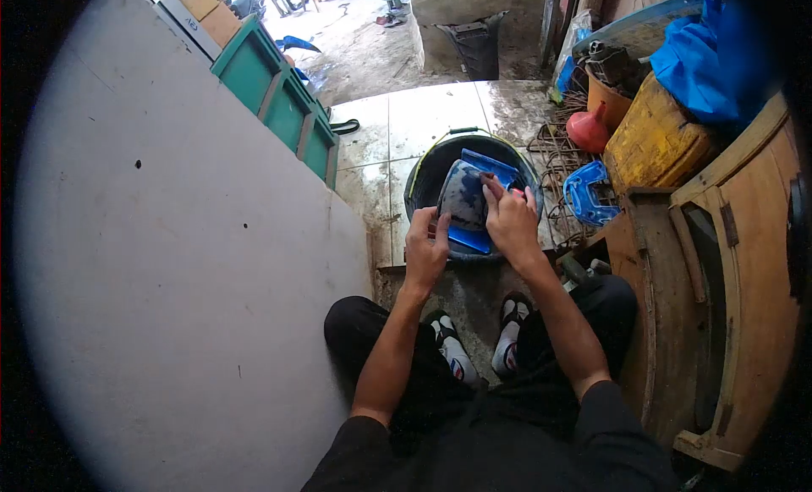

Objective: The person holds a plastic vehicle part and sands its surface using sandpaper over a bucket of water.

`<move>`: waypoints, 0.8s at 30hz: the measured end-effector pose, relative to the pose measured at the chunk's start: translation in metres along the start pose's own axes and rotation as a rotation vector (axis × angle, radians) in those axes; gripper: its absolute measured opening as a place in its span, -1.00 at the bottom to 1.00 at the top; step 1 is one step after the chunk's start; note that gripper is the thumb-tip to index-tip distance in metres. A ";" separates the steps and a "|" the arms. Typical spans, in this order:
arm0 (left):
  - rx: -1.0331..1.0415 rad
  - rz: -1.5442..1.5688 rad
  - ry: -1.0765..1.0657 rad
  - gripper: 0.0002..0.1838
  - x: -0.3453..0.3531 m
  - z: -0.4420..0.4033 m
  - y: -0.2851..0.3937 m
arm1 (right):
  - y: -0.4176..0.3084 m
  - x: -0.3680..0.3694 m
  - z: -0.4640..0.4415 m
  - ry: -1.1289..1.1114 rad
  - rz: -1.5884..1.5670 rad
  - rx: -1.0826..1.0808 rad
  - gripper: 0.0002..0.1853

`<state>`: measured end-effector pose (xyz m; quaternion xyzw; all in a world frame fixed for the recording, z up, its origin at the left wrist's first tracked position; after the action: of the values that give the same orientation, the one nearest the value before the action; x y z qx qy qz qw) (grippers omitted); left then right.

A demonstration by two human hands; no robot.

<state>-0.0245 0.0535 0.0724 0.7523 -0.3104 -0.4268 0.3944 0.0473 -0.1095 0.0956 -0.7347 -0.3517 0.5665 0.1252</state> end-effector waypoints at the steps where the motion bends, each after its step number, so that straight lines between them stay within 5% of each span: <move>1: 0.007 -0.004 0.001 -0.80 0.001 -0.001 0.000 | 0.000 -0.004 -0.003 -0.002 0.000 0.003 -0.59; 4: 0.015 0.009 -0.002 -0.79 0.001 -0.001 0.001 | 0.003 -0.006 -0.015 -0.216 0.068 0.190 -0.58; 7: -0.033 0.049 -0.017 -0.79 -0.001 0.000 0.001 | -0.002 0.002 0.002 0.011 -0.017 -0.045 -0.56; 11: 0.021 0.024 0.015 -0.79 -0.001 -0.002 0.007 | 0.012 0.000 -0.017 -0.178 0.080 0.186 -0.58; 14: 0.040 0.042 0.006 -0.80 0.002 -0.002 0.001 | 0.003 -0.001 -0.010 -0.167 0.159 0.087 -0.58; 15: -0.018 0.047 -0.015 -0.80 0.001 -0.001 0.001 | -0.006 -0.001 0.000 0.004 0.065 -0.041 -0.56; 19: -0.066 0.016 -0.037 -0.80 0.000 -0.002 0.006 | 0.006 -0.006 -0.011 -0.156 0.115 0.146 -0.55; 24: 0.001 0.052 -0.017 -0.74 0.002 -0.002 0.004 | 0.002 -0.004 -0.001 -0.108 0.156 0.065 -0.56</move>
<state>-0.0217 0.0505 0.0754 0.7406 -0.3334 -0.4228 0.4021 0.0479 -0.1136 0.0979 -0.7239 -0.2811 0.6243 0.0852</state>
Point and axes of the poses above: each hand's wrist, its own z-axis away from the middle knuckle, its own x-axis out of the palm, y = z × x, the point moved 3 cm from there along -z, towards the middle knuckle, and after that the axes turned 5 degrees about -z, right-handed, at the moved point
